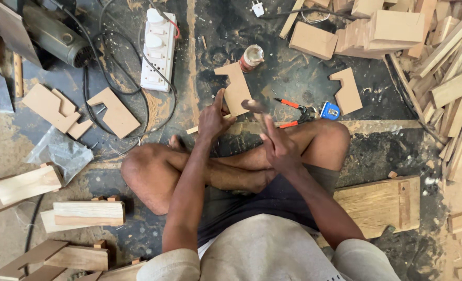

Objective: The person sits on the floor and assembles small wooden pieces by applying glue and hammering nails. They repeatedly pick up pieces, apply glue, align them, and secure them with a hammer and nails.

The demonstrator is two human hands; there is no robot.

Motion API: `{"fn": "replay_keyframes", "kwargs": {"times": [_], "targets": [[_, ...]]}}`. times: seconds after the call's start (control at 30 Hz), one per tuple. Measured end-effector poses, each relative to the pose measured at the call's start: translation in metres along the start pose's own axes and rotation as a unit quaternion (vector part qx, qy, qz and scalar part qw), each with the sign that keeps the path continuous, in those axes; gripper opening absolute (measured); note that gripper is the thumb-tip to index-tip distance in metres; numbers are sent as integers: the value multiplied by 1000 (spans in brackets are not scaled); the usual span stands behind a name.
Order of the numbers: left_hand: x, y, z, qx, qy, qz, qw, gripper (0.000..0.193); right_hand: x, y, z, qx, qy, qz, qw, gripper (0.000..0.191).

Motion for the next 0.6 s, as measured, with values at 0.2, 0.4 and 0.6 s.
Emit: {"fn": "replay_keyframes", "kwargs": {"times": [0.2, 0.4, 0.6], "targets": [[1, -3, 0, -2, -7, -17, 1000, 105, 12, 0, 17, -182, 137, 32, 973, 62], [-5, -1, 4, -4, 7, -2, 1000, 104, 15, 14, 12, 19, -19, -22, 999, 58], [-5, -3, 5, -5, -19, -11, 1000, 105, 25, 13, 28, -147, 121, 16, 982, 59]]}}
Point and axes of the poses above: each hand's wrist, its own y-axis away from the middle knuckle, its own z-axis out of the palm, x = y × z, the point moved 3 cm from there along -y, towards the middle knuckle, and after that the axes turned 3 degrees about z, right-handed, at the moved point
